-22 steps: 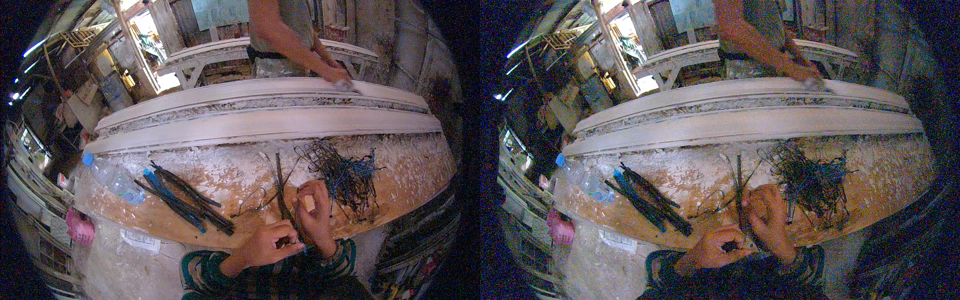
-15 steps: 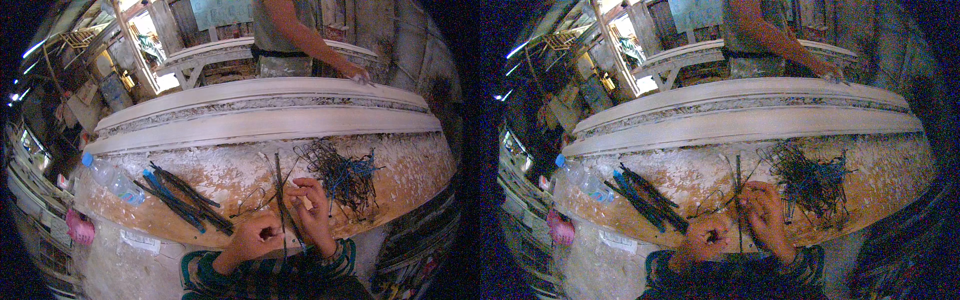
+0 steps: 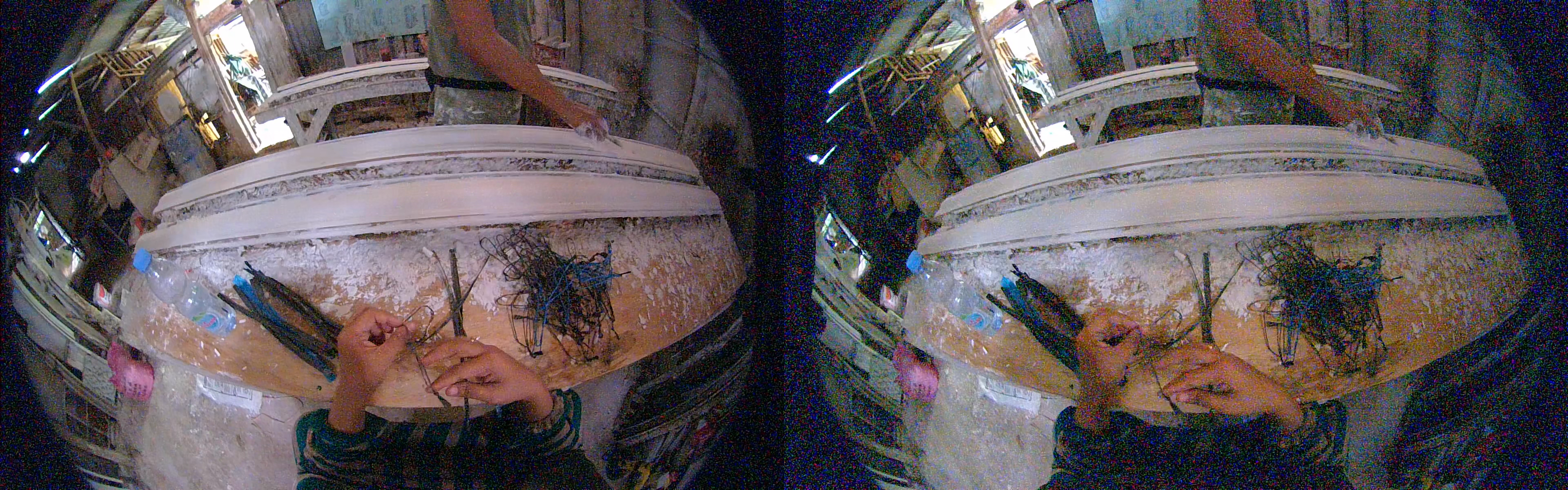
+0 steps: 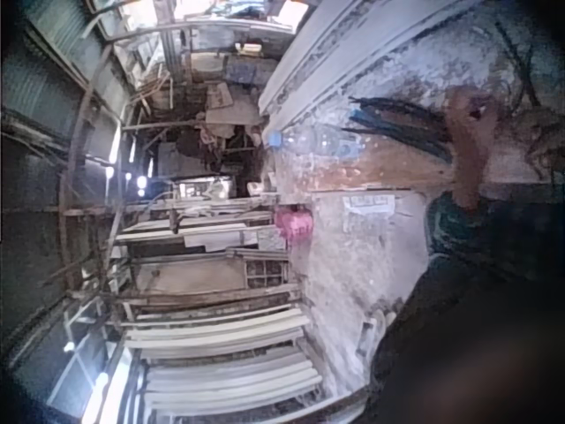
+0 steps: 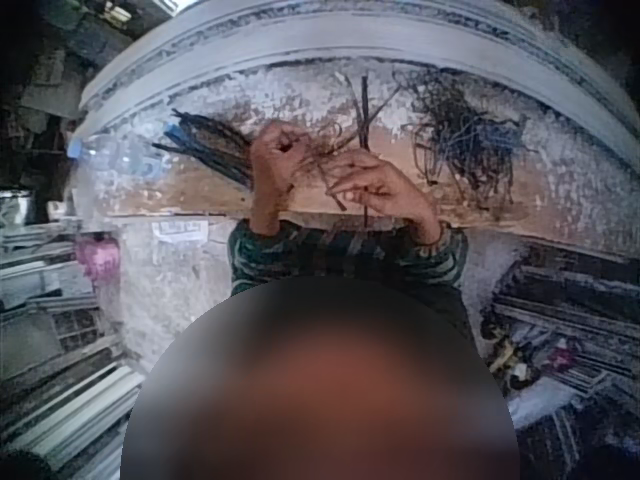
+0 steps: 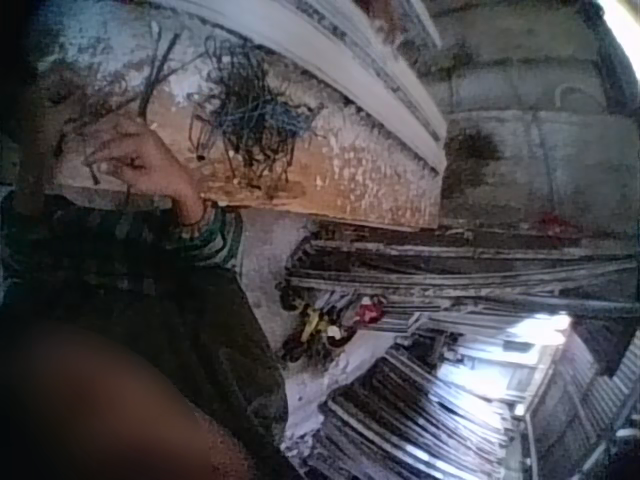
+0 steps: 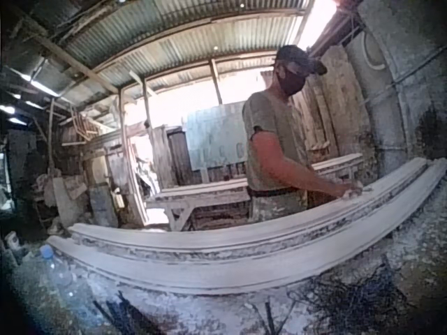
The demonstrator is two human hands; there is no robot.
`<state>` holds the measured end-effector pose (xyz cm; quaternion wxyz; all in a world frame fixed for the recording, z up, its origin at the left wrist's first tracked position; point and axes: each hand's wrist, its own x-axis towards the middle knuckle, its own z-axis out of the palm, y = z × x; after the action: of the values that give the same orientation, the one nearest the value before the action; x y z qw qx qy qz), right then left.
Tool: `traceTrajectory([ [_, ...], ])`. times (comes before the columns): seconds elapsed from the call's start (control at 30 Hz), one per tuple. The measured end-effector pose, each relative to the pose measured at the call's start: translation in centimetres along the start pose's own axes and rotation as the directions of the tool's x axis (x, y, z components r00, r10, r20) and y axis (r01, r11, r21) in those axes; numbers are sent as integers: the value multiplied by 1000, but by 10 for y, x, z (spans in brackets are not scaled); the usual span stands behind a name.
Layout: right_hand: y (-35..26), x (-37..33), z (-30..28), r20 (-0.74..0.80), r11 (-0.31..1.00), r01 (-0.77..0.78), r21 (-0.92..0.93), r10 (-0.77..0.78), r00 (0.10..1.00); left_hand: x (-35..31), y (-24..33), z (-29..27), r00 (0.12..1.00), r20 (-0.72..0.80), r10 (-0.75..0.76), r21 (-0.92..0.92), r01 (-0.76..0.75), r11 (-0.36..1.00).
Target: The person strips insulation from several black wires by hand, peeling the outer sheath and separating the inner strands. A coworker sands a long white wooden frame in the background. The person places stripped pieces on the table and continues with additional wires.
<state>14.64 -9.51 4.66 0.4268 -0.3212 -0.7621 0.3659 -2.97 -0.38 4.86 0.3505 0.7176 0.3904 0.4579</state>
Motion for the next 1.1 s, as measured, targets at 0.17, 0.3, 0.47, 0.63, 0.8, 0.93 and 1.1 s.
traceTrajectory([
  [0.17, 0, -2, -5, -42, 998, 51, 42, -49, 998, -3, 6, 3, 995, 98, 3, -62, 4, 998],
  [0.3, -1, -3, -5, -164, 1000, -2, 4, 3, 987, -5, 3, 7, 989, 142, 46, -51, -39, 998],
  [0.47, 2, -9, 2, -522, 976, -181, 125, 220, 824, -9, -3, 9, 954, 272, 129, -111, -102, 989],
  [0.63, 19, -11, 3, -796, 953, -300, -49, 144, 588, -26, 10, 26, 720, 580, 381, -322, -226, 919],
  [0.8, 19, -12, 8, -822, 930, -349, -117, 107, 560, -33, 31, 33, 686, 617, 385, -412, -135, 901],
  [0.93, 12, -8, -1, -762, 911, -389, -137, 154, 629, -23, 24, 20, 758, 588, 282, -336, -88, 938],
  [1.1, 2, -6, -4, -737, 939, -332, -89, 162, 656, -12, 6, 7, 953, 262, 154, -120, -126, 985],
])
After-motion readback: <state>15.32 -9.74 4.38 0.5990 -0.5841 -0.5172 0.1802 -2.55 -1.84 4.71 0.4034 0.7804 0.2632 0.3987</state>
